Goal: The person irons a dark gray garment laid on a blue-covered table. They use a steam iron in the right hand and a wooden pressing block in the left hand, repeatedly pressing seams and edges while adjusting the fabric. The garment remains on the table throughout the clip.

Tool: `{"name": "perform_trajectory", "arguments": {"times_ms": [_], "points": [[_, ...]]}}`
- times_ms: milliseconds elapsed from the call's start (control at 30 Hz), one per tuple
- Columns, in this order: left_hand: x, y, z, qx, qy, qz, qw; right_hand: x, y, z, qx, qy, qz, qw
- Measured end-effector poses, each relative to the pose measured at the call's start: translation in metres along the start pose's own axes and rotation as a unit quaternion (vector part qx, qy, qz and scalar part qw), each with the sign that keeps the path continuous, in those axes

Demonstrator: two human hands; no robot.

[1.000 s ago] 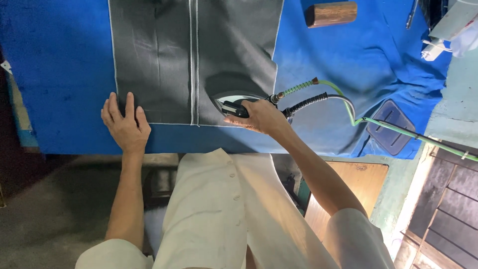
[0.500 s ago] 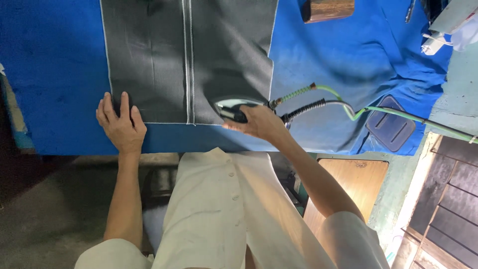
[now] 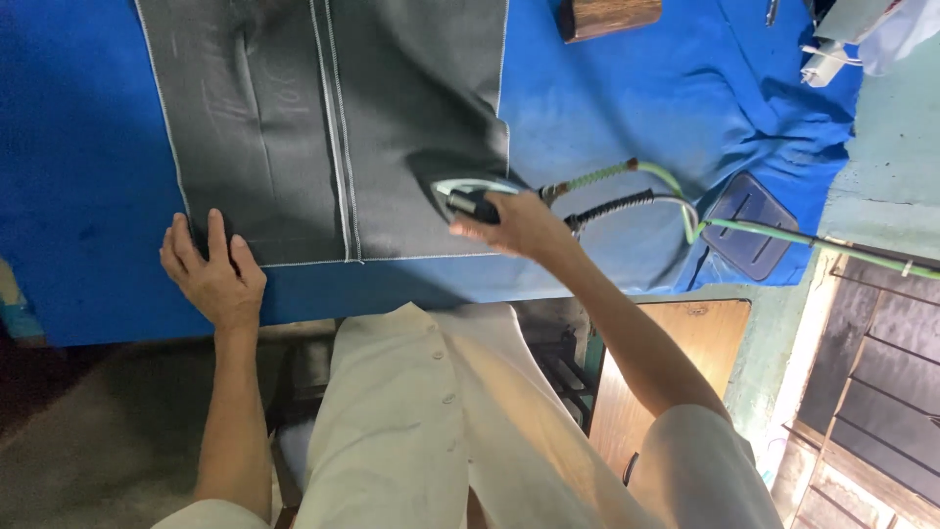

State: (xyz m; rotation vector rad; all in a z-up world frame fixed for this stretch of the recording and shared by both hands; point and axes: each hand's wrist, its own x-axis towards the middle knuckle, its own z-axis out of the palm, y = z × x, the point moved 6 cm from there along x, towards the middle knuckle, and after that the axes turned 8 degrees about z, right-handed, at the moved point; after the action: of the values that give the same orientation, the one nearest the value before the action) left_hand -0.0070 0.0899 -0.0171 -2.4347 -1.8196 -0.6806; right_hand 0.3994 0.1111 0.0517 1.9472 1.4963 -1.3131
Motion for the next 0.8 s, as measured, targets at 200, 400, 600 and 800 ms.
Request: {"name": "perform_trajectory", "arguments": {"times_ms": [200,400,600,800], "points": [[-0.004,-0.003,0.003,0.005,0.022,0.013,1.0,0.008,0.008,-0.023,0.05,0.071,0.037,0.995],[-0.01,-0.014,0.013,0.017,0.071,0.013,0.997,-0.024,-0.001,0.038,-0.098,-0.01,-0.064,0.993],[-0.007,-0.01,0.009,0.005,0.072,0.002,0.997,-0.009,-0.009,0.029,-0.098,0.068,-0.029,0.992],[-0.017,-0.018,0.02,0.024,0.071,-0.015,0.997,-0.012,-0.026,0.038,-0.113,0.015,-0.1,0.988]]}}
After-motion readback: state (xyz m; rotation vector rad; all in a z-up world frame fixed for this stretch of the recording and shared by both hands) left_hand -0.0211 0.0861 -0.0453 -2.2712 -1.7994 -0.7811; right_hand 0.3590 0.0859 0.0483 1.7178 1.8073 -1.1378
